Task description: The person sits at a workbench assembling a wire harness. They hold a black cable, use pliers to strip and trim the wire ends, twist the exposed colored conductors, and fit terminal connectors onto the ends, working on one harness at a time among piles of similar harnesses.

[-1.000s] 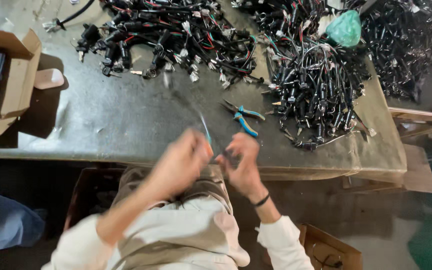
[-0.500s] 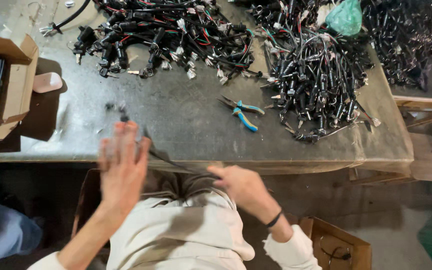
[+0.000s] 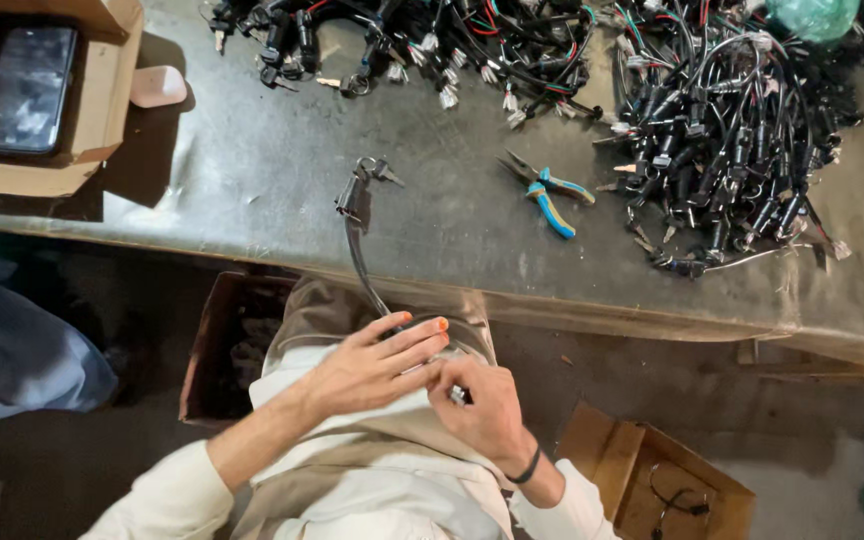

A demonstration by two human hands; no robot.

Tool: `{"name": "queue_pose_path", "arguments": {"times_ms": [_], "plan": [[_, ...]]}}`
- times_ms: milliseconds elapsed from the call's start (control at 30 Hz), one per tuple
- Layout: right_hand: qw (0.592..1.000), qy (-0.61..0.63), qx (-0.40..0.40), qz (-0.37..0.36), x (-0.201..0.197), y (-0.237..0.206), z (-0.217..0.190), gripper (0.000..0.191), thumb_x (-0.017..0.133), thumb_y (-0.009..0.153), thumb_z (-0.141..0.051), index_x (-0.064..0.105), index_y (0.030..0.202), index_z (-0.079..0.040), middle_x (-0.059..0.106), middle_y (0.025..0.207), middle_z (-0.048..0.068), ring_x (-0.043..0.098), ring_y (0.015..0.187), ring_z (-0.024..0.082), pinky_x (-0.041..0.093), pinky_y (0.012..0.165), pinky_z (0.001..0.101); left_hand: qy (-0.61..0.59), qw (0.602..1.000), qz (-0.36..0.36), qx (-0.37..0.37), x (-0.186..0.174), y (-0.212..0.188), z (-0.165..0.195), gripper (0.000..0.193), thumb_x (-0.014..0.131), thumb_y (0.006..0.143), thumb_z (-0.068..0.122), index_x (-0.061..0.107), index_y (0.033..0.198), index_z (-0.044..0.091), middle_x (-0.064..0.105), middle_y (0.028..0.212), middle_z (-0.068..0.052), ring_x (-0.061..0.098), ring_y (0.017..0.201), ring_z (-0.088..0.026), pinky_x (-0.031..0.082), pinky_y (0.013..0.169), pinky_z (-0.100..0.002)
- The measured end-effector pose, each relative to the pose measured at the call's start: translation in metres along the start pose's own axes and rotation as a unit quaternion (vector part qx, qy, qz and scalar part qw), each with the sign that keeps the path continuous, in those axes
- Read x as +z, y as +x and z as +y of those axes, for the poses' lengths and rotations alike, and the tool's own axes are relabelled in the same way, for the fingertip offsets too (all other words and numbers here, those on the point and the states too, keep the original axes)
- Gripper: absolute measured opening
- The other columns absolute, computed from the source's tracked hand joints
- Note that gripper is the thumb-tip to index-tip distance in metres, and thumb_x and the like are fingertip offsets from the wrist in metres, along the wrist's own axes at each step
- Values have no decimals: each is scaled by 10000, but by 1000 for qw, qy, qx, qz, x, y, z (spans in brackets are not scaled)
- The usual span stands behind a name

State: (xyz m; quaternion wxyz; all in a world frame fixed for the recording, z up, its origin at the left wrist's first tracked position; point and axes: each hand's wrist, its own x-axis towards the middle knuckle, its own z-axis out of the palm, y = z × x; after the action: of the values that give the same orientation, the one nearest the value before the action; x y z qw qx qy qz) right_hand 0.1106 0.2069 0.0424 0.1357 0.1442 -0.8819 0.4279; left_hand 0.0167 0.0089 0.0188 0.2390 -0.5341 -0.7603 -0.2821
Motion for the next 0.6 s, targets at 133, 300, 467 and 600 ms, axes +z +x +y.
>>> {"name": "queue_pose_path", "arguments": {"times_ms": [133,300,467,600], "plan": [[997,48,-5,-58,-40,-2,-15,168,826,784,0,682,805,-82,684,659,32,685,558,163,533,539,272,85,990,-53,-99,-27,5,-56,376,655,967,185,629,1324,72,548,1485,-68,488,1377,-256,375,1064,-438],[991,-50,-50,115,-88,2,-22,222,827,748,-40,635,835,-110,649,723,42,544,553,113,417,533,264,47,989,-89,-109,-48,-4,-83,500,608,942,77,598,1441,44,600,1439,-61,574,1360,-242,419,1146,-373],[835,476,-24,275,-69,15,-1,374,868,789,-96,632,1076,-135,558,662,-41,484,561,65,404,542,238,98,973,-118,-171,-30,14,-39,383,692,938,426,613,1074,76,650,982,-94,627,980,-288,464,960,-463],[962,260,39,73,-36,14,16,270,874,878,-148,643,985,-59,506,910,52,457,772,99,357,642,228,-149,927,-88,-332,-11,18,9,432,745,948,418,582,1108,51,630,779,-52,613,823,-301,498,904,-420]]}}
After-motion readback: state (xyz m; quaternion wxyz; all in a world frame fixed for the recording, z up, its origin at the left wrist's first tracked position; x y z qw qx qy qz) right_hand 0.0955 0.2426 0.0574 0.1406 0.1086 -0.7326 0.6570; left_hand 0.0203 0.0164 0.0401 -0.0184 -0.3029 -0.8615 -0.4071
